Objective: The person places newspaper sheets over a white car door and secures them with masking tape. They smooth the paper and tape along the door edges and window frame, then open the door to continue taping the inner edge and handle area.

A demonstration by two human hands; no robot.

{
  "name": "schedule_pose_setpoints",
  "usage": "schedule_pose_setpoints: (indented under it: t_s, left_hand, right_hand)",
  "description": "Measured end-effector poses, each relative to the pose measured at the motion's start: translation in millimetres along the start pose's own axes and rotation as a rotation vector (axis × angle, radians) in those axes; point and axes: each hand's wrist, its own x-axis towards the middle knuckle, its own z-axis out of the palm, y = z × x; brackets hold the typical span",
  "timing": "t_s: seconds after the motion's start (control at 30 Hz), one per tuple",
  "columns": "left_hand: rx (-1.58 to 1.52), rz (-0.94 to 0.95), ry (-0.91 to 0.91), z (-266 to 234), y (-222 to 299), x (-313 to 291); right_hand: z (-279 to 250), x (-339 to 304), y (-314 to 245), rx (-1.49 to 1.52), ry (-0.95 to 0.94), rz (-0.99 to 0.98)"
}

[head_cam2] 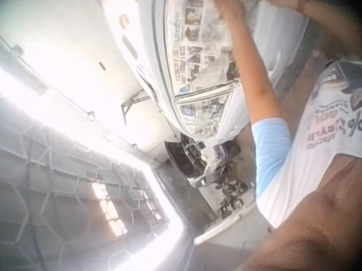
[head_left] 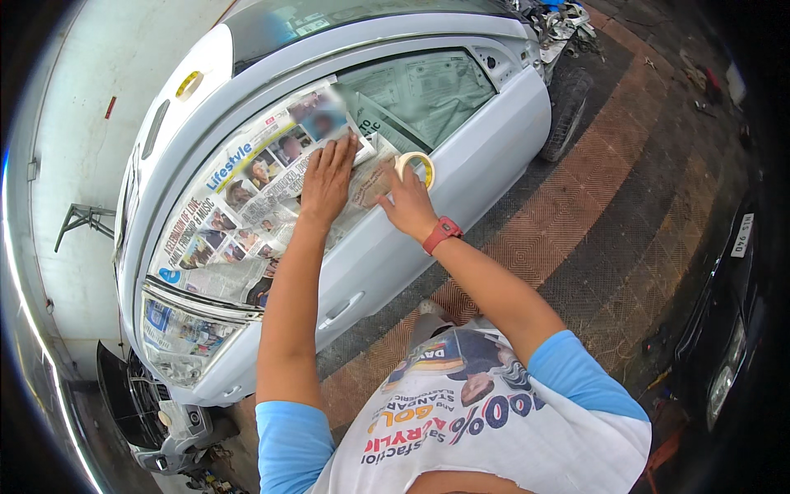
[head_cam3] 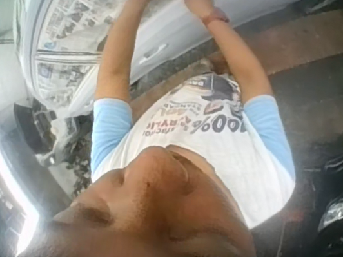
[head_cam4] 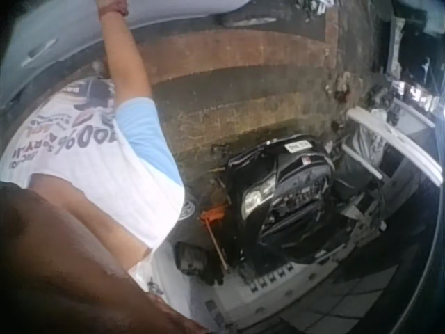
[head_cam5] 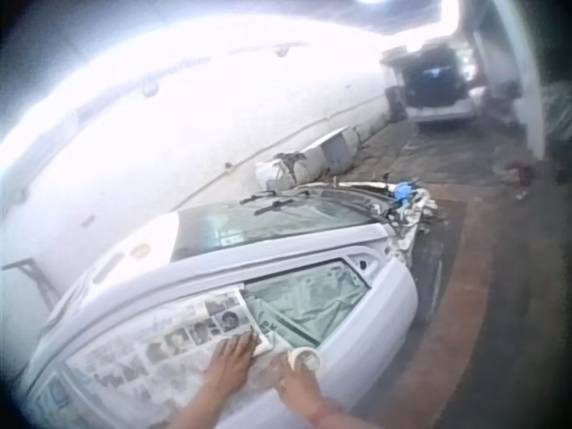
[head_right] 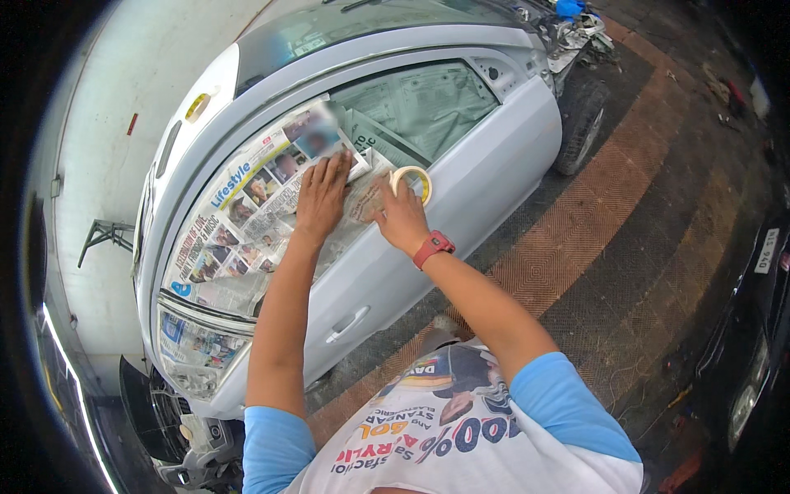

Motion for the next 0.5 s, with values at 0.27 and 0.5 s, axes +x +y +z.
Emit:
schedule_pose_setpoints:
  t_s: [0.27,0.5]
  left_hand:
    - [-0.573,-0.115,0.090,-46,4,2]
    - [-1.208,-0.223,0.114,-68,4,4]
  right_hand:
    - [-58,-3,-8,0.673,-0.066,0.094]
    - [-91,-5,-51,0.781,-0.349,0.063]
